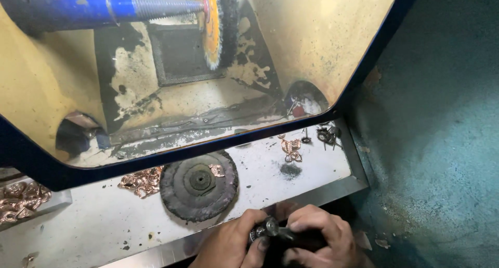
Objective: Polishing small metal jewelry components using a handheld rotary tool at a workbench
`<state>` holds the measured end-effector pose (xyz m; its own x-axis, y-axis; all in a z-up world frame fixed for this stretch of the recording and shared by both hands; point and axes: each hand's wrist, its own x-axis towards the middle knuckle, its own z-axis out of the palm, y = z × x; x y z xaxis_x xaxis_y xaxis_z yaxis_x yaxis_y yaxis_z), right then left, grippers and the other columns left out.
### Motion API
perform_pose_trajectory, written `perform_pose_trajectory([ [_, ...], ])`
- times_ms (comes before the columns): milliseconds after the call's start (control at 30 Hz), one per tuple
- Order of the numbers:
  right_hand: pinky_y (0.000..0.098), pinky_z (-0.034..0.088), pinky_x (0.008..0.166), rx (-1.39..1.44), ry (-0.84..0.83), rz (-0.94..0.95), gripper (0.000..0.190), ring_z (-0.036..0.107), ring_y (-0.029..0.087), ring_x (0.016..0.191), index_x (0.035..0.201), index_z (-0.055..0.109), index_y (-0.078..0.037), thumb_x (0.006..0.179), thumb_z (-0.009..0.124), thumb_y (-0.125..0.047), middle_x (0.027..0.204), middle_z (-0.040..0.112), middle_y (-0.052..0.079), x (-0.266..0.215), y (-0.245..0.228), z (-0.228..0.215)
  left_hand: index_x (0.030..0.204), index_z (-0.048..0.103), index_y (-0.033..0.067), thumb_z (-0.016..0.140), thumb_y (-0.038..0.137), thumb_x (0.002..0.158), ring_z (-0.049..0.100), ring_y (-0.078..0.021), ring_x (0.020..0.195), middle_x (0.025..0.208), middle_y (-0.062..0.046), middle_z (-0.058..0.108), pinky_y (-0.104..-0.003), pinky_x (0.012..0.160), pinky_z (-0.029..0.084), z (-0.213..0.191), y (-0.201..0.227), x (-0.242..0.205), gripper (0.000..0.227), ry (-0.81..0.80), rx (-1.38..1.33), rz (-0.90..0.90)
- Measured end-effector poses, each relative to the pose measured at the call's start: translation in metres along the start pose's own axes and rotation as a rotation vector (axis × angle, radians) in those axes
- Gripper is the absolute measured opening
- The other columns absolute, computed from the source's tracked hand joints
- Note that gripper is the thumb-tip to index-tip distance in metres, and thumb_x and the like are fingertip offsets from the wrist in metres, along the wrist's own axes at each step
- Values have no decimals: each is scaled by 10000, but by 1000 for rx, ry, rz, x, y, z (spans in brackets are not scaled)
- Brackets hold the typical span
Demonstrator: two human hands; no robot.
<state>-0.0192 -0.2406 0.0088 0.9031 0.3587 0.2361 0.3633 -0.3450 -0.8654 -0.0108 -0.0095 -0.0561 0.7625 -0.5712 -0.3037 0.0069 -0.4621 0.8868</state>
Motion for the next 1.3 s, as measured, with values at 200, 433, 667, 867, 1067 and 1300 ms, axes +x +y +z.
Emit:
perform_pose_trajectory([
  [200,307,561,695,-495,190,-201,449,730,202,709,960,757,-74,964,554,-475,868,791,49,19,-11,7,1293,561,367,469,651,865,731,-300,937,976,-37,772,-450,721,521,3,12,1,522,19,34,-153],
  [433,264,521,738,162,-77,144,640,677,174,944,1230,493,-98,912,772,-578,1137,646,177,-10,13,0,1280,612,280,367,724,924,732,-261,919,1074,4,756,-425,680,530,3,13,1,619,117,-12,85],
  [667,258,562,632,-225,264,252,542,750,151,672,952,751,-107,963,469,-570,787,783,43,-7,-5,17,1261,594,189,531,447,957,692,-313,829,1025,-61,701,-437,619,510,14,3,7,404,180,72,289],
  [867,257,548,822,57,-10,63,458,717,210,943,1147,592,-67,905,777,-408,1086,686,200,-22,25,-2,1242,620,192,572,362,924,702,-301,897,1070,-66,731,-400,707,518,-4,23,4,364,183,-58,231],
  [1067,290,616,914,-161,190,265,364,811,201,1040,1091,732,-66,900,642,-363,1032,836,98,-59,42,14,1210,615,104,575,243,942,710,-319,903,1041,-115,726,-403,738,525,-23,44,-6,305,219,-106,310],
  [1300,188,528,875,-334,172,160,157,741,81,841,944,727,-149,791,750,-172,930,758,44,-14,-4,13,1314,566,80,453,365,1025,701,-378,989,1113,-185,709,-454,801,520,-20,40,-5,421,190,-154,323],
])
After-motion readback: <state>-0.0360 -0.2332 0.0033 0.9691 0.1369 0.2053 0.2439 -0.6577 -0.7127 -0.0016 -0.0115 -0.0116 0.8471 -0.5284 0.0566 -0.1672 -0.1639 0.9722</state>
